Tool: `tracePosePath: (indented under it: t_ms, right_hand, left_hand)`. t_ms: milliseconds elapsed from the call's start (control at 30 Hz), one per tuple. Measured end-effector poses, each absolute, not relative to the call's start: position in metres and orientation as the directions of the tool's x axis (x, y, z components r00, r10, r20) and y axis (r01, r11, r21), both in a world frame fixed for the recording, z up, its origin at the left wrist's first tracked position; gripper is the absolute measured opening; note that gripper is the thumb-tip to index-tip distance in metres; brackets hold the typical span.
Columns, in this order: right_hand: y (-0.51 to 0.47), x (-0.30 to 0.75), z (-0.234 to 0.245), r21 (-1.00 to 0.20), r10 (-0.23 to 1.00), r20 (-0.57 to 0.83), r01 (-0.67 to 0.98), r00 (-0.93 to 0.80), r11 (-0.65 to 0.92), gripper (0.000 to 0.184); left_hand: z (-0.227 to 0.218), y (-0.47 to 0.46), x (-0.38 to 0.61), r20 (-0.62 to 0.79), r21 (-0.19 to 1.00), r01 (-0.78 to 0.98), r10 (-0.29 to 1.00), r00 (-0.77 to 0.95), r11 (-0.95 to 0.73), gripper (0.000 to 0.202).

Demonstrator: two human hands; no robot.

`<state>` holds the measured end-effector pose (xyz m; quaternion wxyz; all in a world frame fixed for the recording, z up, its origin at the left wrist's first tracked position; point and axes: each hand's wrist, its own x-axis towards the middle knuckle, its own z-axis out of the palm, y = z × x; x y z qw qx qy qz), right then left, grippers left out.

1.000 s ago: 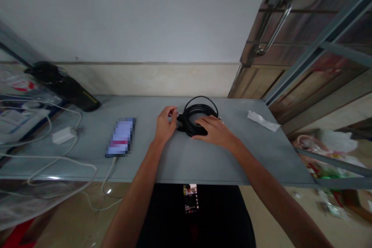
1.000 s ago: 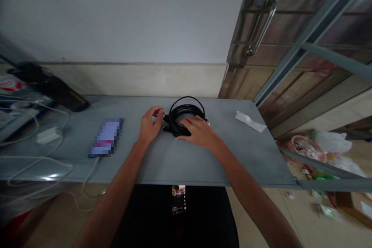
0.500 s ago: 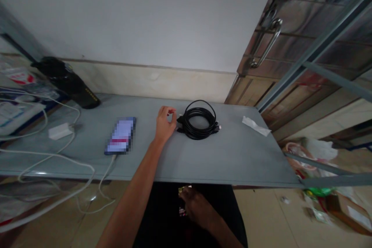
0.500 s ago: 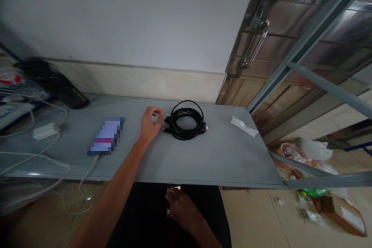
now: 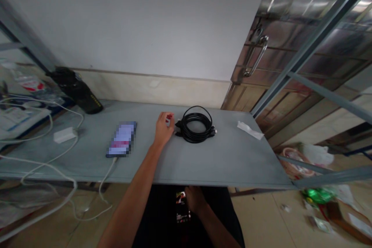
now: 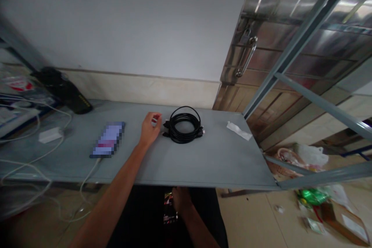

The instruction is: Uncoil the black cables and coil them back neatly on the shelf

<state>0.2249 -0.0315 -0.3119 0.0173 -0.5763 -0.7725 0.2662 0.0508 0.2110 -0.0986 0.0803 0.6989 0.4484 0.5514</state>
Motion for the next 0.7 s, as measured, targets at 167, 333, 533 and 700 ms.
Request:
tracePosePath:
  t_ms: [167, 333, 533, 700]
  right_hand:
    - [-0.026, 0.221, -0.310, -0.403, 0.893, -0.337, 0.903, -0.299, 0.151, 0.041]
    - [-0.023, 0.220, -0.301, -0.438, 0.917, -0.268, 0.885, -0.296, 0.158, 0.062]
    - [-0.021, 0.221, -0.294, -0.502, 0.923, -0.191, 0.841, -0.334, 0.201, 0.078]
    - [-0.024, 0.223, -0.298, -0.528, 0.920, -0.154, 0.817, -0.361, 0.232, 0.075]
  left_hand:
    - [-0.098, 0.210, 0.052, 0.692, 0.611, 0.533, 0.721, -0.001, -0.585, 0.008]
    - [-0.098, 0.210, 0.052, 0.686, 0.612, 0.540, 0.728, 0.001, -0.577, 0.010]
    - [-0.097, 0.209, 0.052, 0.681, 0.608, 0.546, 0.732, 0.014, -0.576, 0.012]
    - [-0.099, 0.210, 0.053, 0.681, 0.605, 0.547, 0.732, 0.021, -0.579, 0.011]
